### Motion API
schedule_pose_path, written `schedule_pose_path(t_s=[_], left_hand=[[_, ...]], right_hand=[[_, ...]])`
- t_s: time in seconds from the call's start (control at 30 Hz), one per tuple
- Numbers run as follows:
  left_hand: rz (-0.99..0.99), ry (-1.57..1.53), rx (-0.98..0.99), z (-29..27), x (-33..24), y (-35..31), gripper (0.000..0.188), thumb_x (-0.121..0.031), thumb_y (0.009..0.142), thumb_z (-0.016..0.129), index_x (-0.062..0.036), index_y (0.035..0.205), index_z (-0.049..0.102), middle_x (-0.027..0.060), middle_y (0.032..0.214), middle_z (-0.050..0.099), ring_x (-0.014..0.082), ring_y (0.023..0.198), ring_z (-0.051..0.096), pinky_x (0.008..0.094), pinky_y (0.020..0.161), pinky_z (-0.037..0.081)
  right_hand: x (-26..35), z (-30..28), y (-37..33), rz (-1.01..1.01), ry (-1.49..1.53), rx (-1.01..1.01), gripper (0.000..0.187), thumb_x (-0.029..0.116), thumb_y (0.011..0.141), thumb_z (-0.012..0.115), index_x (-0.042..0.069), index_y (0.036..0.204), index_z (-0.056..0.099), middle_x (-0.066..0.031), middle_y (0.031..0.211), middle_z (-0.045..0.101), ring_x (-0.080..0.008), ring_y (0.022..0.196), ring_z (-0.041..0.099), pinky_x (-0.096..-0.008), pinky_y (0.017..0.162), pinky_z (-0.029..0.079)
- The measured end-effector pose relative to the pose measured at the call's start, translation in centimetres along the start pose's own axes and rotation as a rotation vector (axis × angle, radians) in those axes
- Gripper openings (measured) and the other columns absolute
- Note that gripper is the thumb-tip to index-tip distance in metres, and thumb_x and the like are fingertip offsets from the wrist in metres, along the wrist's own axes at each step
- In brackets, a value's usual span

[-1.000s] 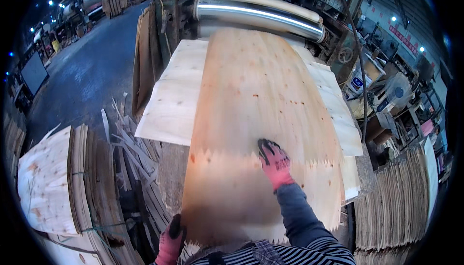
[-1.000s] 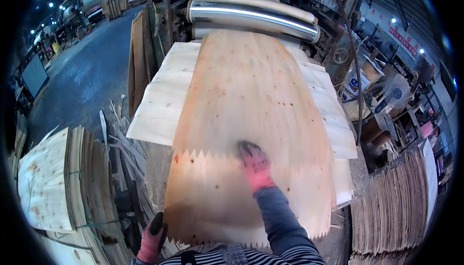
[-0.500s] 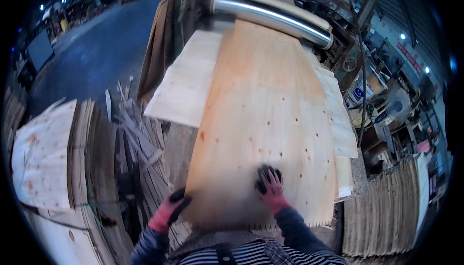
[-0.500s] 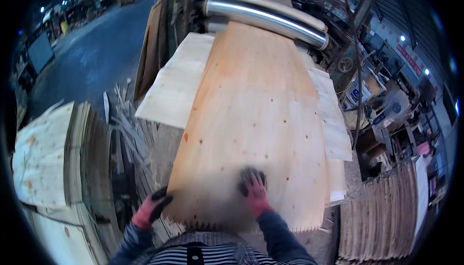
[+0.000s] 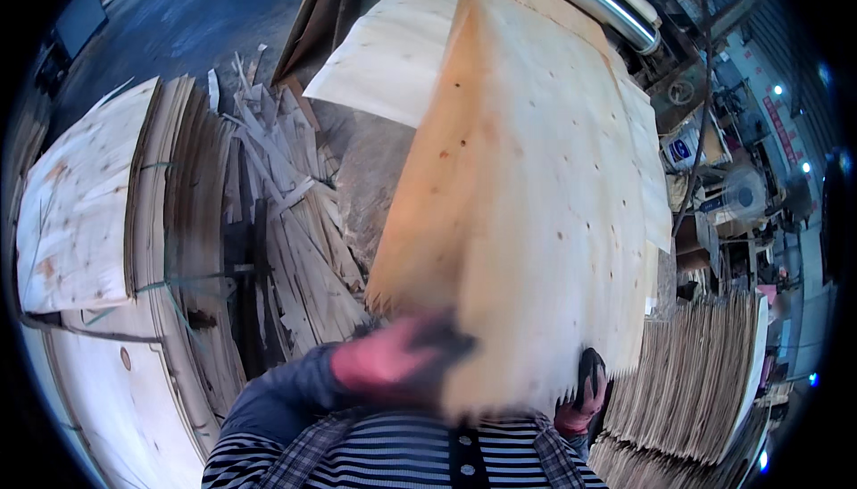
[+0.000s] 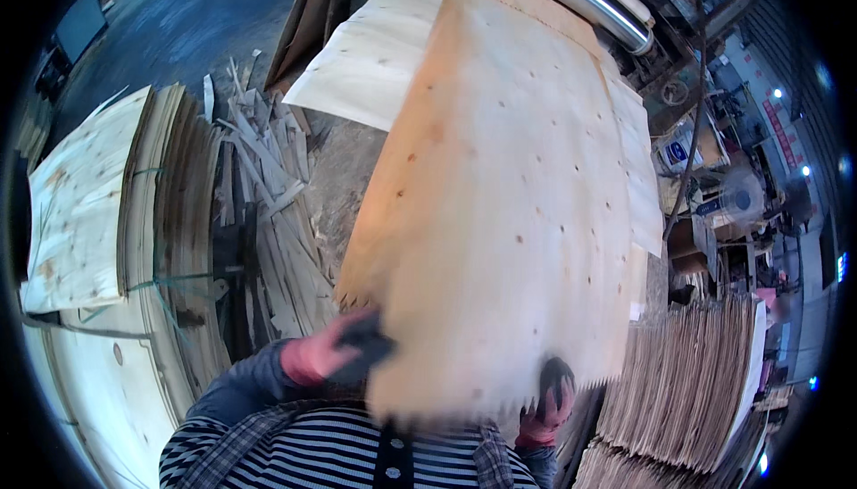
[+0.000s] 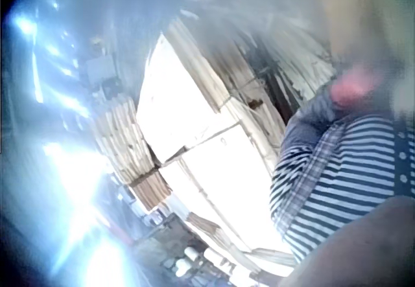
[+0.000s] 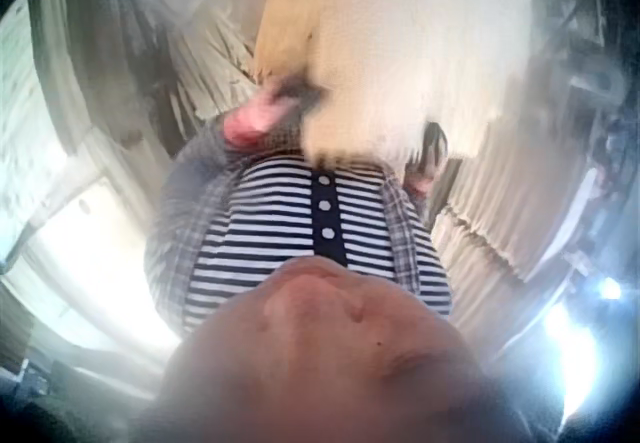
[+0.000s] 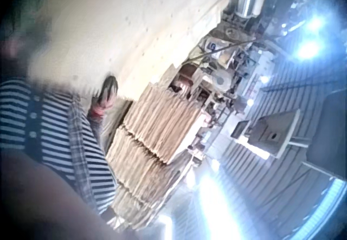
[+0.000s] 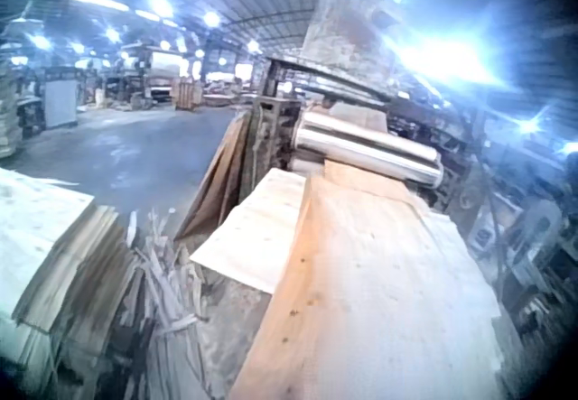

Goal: The person repeatedly picks up thin wooden sheets with serrated edges, places them on a roller machine, and wipes the surface with gloved hands. The person stacks processed sheets to the side and continues the cycle with new sheets from a nearby pile.

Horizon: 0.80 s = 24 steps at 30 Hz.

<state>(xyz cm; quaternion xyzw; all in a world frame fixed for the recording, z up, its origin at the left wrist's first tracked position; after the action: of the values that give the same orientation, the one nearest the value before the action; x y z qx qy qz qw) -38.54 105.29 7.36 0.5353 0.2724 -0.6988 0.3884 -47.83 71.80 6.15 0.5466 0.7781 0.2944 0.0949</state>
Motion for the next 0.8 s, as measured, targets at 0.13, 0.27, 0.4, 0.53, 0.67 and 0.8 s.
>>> schedule_pose_path(t_s=[0.13,0.27,0.4,0.53,0.67,0.8], left_hand=[[0.058,1.090,-0.355,-7.9,11.0,-1.6,0.048,-0.017,0.077,0.055,0.0030,0.118,0.041,0.0178,0.113,0.048,0.0286,0.105,0.046,0.0348,0.090,0.035],[-0.042,1.091,-0.426,-7.3,17.6,-1.3,0.054,-0.015,0.075,0.057,0.0018,0.122,0.037,0.0223,0.126,0.036,0.0334,0.116,0.036,0.0370,0.097,0.028],[-0.178,0.204,-0.821,-8.3,14.8,-0.9,0.055,-0.014,0.078,0.055,0.0022,0.126,0.032,0.0199,0.129,0.035,0.0289,0.118,0.037,0.0332,0.097,0.030],[-0.246,0.298,-0.827,-10.2,16.8,-1.5,0.059,-0.012,0.081,0.056,0.0034,0.129,0.026,0.0155,0.132,0.032,0.0203,0.122,0.031,0.0293,0.099,0.025],[-0.233,0.403,-0.917,-9.0,14.1,-0.5,0.047,-0.010,0.079,0.054,0.0035,0.121,0.039,0.0182,0.118,0.048,0.0237,0.111,0.046,0.0301,0.092,0.036],[-0.268,0.373,-0.911,-8.4,11.9,-0.3,0.046,-0.006,0.079,0.053,0.0022,0.122,0.039,0.0166,0.115,0.051,0.0203,0.106,0.050,0.0277,0.087,0.039]], right_hand=[[3.4,0.7,6.4,-0.066,-0.093,0.251,0.043,0.013,0.055,0.065,0.005,0.097,0.056,-0.0187,0.105,0.052,-0.0397,0.097,0.049,-0.0489,0.084,0.039],[2.3,5.2,12.7,0.006,-0.074,0.162,0.048,0.015,0.055,0.063,0.013,0.103,0.057,-0.0135,0.108,0.052,-0.0313,0.100,0.049,-0.0471,0.088,0.036],[-2.8,11.7,19.8,0.100,-0.039,0.145,0.047,0.017,0.063,0.063,0.015,0.109,0.054,-0.0118,0.115,0.050,-0.0291,0.103,0.048,-0.0429,0.089,0.036],[-7.3,19.0,26.8,0.068,-0.079,0.111,0.050,0.017,0.067,0.062,0.014,0.115,0.050,-0.0112,0.116,0.050,-0.0296,0.104,0.048,-0.0414,0.088,0.036],[-12.1,24.8,32.3,0.116,-0.130,0.130,0.049,0.021,0.072,0.059,0.013,0.118,0.047,-0.0122,0.118,0.048,-0.0296,0.109,0.043,-0.0414,0.094,0.032],[-13.1,28.1,33.2,0.055,-0.252,0.101,0.048,0.026,0.077,0.054,0.009,0.120,0.044,-0.0155,0.123,0.042,-0.0317,0.116,0.036,-0.0424,0.100,0.021]])
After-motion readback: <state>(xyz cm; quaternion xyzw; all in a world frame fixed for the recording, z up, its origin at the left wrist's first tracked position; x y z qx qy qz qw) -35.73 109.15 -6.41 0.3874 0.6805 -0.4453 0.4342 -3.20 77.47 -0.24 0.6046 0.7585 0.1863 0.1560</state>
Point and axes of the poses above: each hand's wrist, its own y-axis towards the middle knuckle, its own z-axis out of the palm, x = y × z, the point moved 4 cm from there along y, towards the middle knuckle
